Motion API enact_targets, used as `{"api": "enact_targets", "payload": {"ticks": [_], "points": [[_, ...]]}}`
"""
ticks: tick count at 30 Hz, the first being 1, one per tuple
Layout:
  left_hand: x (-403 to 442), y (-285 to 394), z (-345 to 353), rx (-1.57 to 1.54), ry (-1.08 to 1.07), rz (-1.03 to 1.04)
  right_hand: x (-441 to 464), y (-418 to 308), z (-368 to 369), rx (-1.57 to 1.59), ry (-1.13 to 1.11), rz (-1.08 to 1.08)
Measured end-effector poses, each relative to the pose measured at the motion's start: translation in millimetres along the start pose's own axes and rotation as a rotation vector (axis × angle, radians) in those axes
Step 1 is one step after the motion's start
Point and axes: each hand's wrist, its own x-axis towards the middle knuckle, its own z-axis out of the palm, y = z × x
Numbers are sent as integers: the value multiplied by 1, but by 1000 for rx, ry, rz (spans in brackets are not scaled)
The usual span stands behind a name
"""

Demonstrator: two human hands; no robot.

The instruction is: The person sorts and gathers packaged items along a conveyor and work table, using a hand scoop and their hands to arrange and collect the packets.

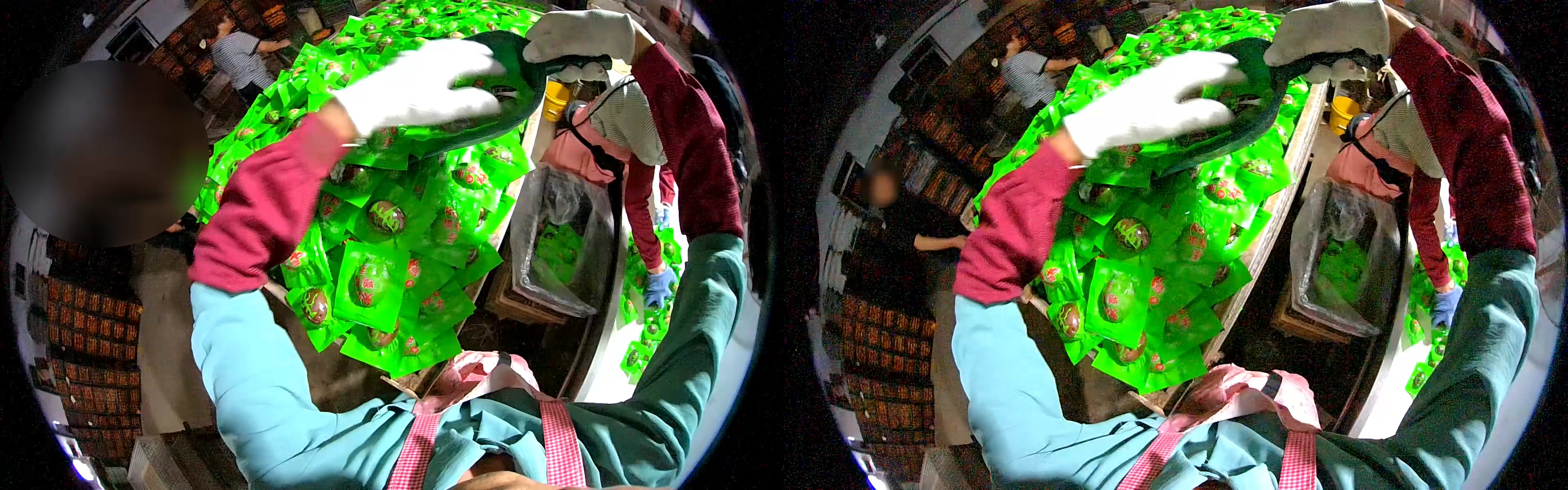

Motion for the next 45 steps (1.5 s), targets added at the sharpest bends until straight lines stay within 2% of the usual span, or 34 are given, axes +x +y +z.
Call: {"api": "enact_targets", "payload": {"ticks": [2,4,6,10,12,14,16,18,21,22,24,26,27,30,31,33,34,35,38,39,40,42,45], "points": [[9,7,25,130,-51,77,-4,5,2,-22,39,-39],[13,8,31,103,-40,37,-15,13,0,-51,94,-62],[10,9,31,263,-154,-1,-28,22,-5,-68,148,-83],[-1,-6,41,277,-138,29,-56,40,-12,-110,249,-87],[0,-5,44,254,-180,1,-70,48,-15,-124,290,-81],[-2,-5,49,250,-232,69,-83,56,-16,-141,320,-87],[-5,5,61,376,-343,63,-94,67,-10,-148,364,-73],[-2,7,65,329,-368,58,-104,79,-9,-151,403,-63],[0,-13,53,25,-359,75,-107,97,10,-144,473,-48],[-6,-15,41,-115,-285,67,-109,104,13,-130,507,-48],[-13,-18,8,-235,-273,-106,-112,111,30,-86,572,-10],[-28,-12,-18,-349,-214,-369,-118,103,47,3,654,204],[-42,-25,-16,-115,-196,-270,-115,122,51,45,717,133],[-89,-10,12,286,-305,-247,-64,146,100,79,995,-180],[-89,-7,12,251,-341,-296,-39,154,118,74,1056,-297],[-86,-1,10,235,-333,-332,-7,144,149,357,1003,-307],[-85,1,10,221,-319,-372,1,110,172,720,870,-190],[-86,1,7,201,-285,-316,8,90,188,838,850,-205],[-75,23,-9,270,-520,-364,49,54,206,1103,877,-356],[-79,21,-8,252,-498,-341,66,53,205,1002,880,-418],[-81,16,-5,254,-499,-349,90,52,209,924,996,-337],[-82,6,0,168,-420,-312,132,64,211,458,1275,-227],[-84,3,6,230,-444,-332,113,51,197,618,1083,-199]]}}
